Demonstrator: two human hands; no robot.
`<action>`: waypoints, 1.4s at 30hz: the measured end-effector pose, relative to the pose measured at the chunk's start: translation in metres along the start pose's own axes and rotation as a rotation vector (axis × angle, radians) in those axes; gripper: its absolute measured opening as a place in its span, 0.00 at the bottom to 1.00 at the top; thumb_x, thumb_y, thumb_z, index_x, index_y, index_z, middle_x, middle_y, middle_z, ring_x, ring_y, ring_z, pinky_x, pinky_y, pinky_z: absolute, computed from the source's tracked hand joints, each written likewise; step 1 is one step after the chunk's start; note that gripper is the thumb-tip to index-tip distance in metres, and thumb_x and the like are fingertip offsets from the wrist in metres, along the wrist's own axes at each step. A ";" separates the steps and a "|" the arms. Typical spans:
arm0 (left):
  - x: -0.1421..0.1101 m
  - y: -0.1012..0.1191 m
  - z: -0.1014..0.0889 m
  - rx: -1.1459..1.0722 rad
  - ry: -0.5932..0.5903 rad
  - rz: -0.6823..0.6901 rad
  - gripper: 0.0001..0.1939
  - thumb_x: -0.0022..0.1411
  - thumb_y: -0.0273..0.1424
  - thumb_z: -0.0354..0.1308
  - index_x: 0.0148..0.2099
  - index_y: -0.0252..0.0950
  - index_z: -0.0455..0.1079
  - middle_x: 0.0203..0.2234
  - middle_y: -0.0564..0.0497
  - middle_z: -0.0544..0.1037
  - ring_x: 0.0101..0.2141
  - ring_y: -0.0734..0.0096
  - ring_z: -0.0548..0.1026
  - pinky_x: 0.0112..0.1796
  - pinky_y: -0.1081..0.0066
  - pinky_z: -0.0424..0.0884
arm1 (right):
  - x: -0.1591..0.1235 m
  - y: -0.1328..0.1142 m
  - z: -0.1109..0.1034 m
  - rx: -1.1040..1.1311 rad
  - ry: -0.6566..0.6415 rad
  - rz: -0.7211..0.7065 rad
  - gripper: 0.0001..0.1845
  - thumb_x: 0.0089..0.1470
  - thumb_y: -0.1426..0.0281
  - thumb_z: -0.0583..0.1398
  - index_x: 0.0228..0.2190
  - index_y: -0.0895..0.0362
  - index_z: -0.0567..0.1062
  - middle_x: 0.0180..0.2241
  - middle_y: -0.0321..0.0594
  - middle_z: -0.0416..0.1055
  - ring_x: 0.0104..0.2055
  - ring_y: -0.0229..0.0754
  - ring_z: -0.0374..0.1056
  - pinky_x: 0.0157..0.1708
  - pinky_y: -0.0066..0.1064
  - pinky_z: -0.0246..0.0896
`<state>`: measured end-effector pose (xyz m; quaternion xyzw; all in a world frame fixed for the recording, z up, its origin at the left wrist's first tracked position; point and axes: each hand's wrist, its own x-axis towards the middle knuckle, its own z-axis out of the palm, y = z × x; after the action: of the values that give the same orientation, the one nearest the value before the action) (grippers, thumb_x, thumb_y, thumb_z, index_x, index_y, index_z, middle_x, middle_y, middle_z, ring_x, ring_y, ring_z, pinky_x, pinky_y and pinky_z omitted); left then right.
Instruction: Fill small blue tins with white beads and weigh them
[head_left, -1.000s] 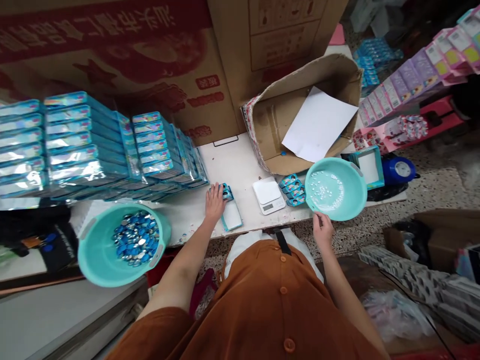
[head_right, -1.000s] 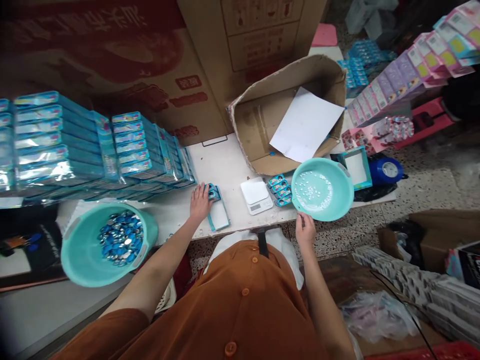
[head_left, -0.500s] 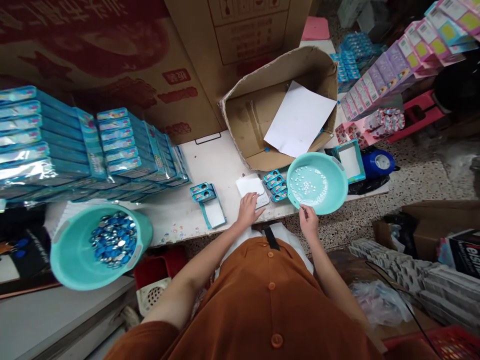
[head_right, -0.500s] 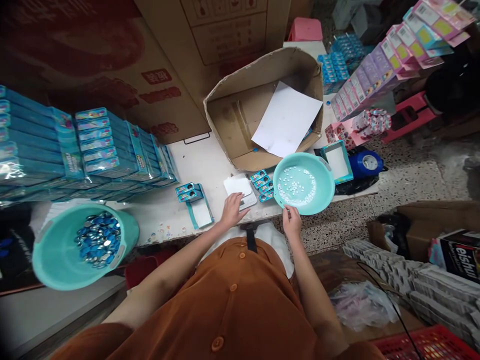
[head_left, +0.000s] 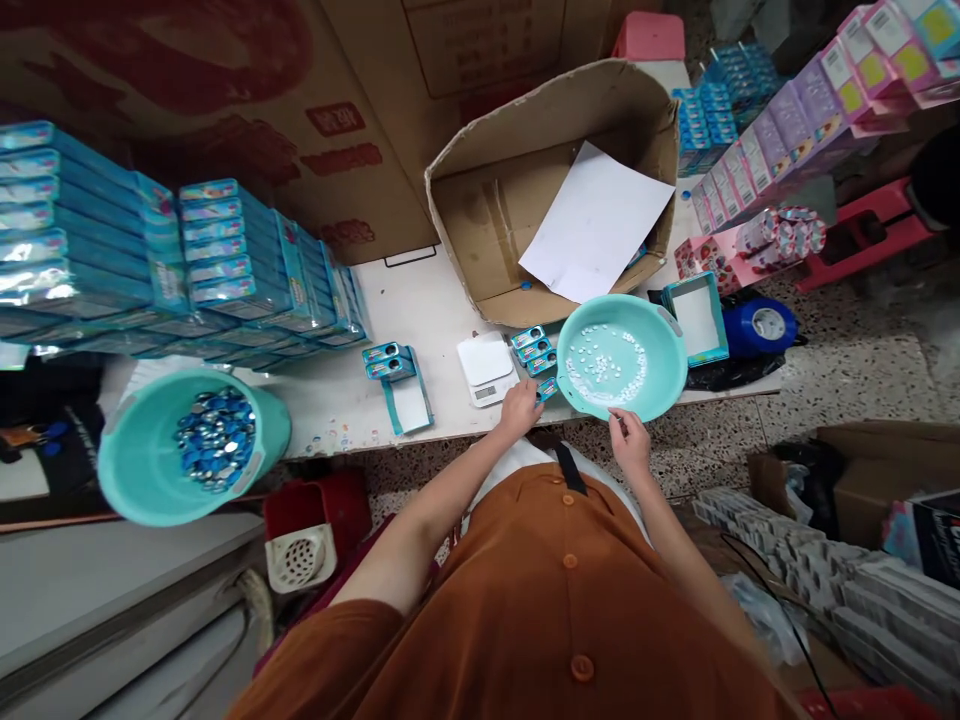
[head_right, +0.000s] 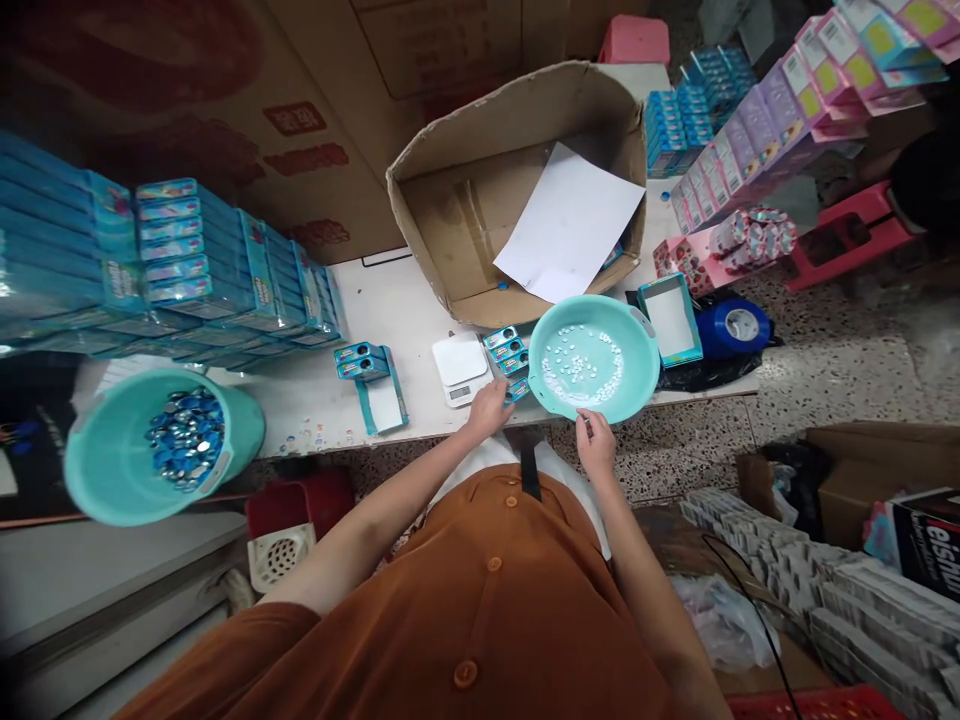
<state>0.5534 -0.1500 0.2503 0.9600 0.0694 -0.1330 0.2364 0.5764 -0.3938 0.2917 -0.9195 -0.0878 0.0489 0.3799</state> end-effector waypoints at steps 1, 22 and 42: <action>-0.009 0.000 0.000 -0.009 -0.002 -0.009 0.13 0.59 0.32 0.54 0.46 0.34 0.62 0.40 0.40 0.71 0.42 0.54 0.70 0.40 0.61 0.66 | 0.003 0.003 -0.002 -0.002 -0.018 -0.001 0.17 0.59 0.62 0.51 0.40 0.57 0.75 0.36 0.45 0.73 0.32 0.42 0.67 0.37 0.36 0.64; -0.085 0.047 -0.052 -1.233 0.400 -0.796 0.17 0.53 0.41 0.59 0.37 0.37 0.58 0.23 0.58 0.67 0.18 0.77 0.68 0.21 0.73 0.69 | 0.047 -0.072 0.090 0.040 -0.654 -0.665 0.37 0.48 0.75 0.59 0.60 0.58 0.58 0.59 0.53 0.59 0.61 0.52 0.56 0.58 0.47 0.54; -0.041 -0.068 -0.070 -0.142 0.338 -0.276 0.16 0.57 0.38 0.59 0.45 0.37 0.66 0.38 0.45 0.74 0.40 0.61 0.73 0.40 0.66 0.68 | 0.072 -0.038 0.042 0.181 -0.333 -0.292 0.26 0.55 0.62 0.58 0.55 0.53 0.65 0.47 0.45 0.71 0.50 0.50 0.65 0.52 0.45 0.60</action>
<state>0.5166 -0.0605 0.2921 0.9310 0.2479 0.0038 0.2678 0.6354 -0.3237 0.2873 -0.8386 -0.2764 0.1521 0.4441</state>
